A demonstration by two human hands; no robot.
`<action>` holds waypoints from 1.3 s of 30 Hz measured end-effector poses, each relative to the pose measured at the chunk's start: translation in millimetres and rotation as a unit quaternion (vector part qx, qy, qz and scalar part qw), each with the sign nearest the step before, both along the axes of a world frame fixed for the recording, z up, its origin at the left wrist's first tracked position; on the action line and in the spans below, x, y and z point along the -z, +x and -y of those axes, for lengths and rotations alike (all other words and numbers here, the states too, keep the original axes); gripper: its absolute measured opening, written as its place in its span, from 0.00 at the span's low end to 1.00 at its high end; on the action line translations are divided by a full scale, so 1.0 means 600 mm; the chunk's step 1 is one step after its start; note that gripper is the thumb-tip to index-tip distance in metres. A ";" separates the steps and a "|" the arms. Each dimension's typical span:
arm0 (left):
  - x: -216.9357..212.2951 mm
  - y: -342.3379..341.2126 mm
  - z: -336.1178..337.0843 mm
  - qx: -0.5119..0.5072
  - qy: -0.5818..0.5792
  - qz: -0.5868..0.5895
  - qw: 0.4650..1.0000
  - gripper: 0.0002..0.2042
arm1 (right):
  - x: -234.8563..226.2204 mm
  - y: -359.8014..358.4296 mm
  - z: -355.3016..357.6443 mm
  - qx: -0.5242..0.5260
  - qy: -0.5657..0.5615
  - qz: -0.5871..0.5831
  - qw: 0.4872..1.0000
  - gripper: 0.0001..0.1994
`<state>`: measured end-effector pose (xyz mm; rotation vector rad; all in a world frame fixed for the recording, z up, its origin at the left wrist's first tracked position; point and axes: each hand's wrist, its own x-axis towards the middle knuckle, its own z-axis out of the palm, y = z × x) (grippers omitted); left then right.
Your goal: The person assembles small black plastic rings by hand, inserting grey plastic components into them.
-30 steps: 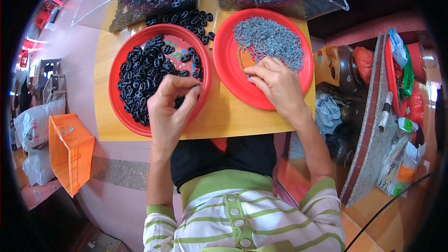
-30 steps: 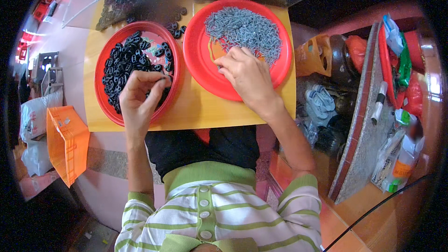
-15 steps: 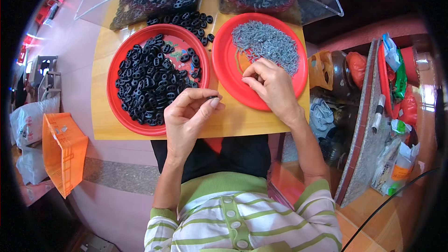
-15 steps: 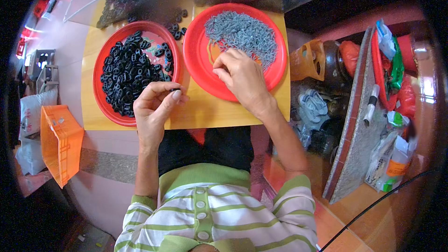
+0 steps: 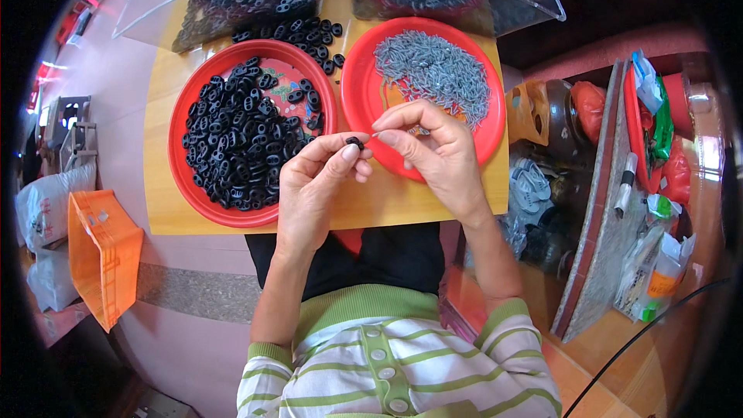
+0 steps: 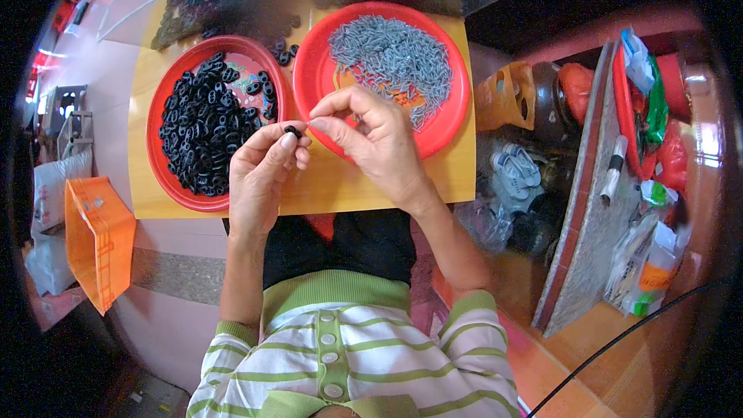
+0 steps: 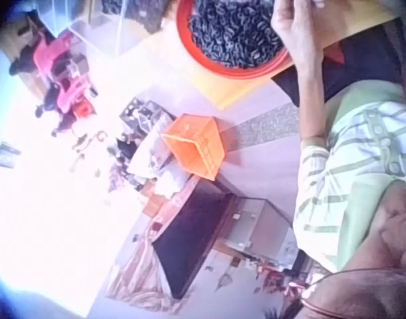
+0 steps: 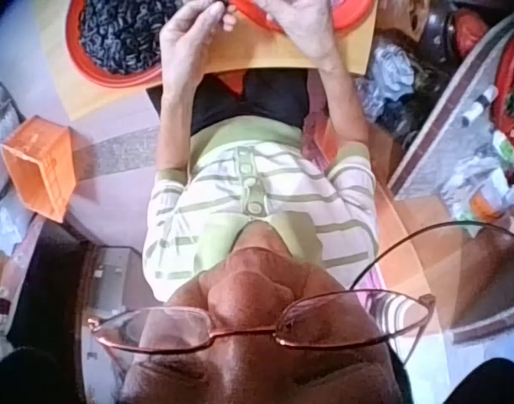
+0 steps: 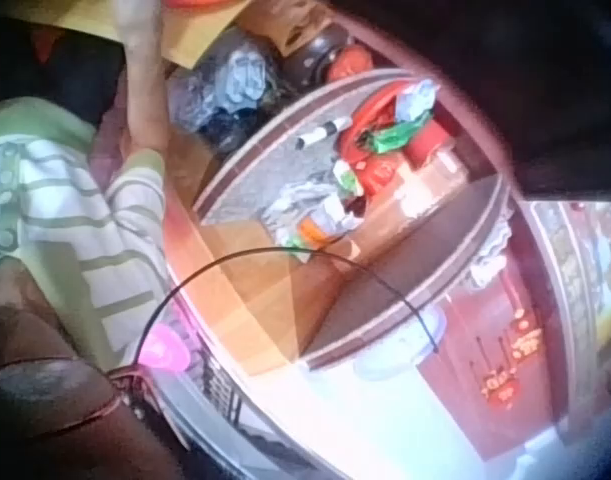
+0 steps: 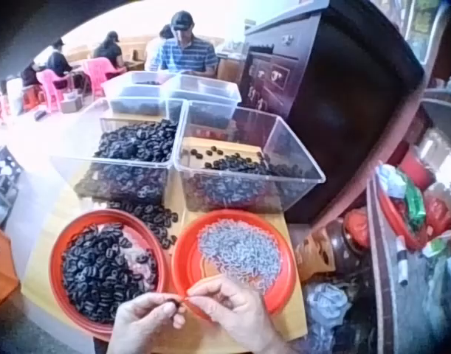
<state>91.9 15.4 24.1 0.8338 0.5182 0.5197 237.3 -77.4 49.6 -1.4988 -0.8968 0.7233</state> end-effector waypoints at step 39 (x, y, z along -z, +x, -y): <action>-0.013 -0.017 -0.016 0.022 -0.002 -0.035 0.999 0.08 | 0.003 -0.024 -0.018 -0.015 0.038 0.190 0.981 0.05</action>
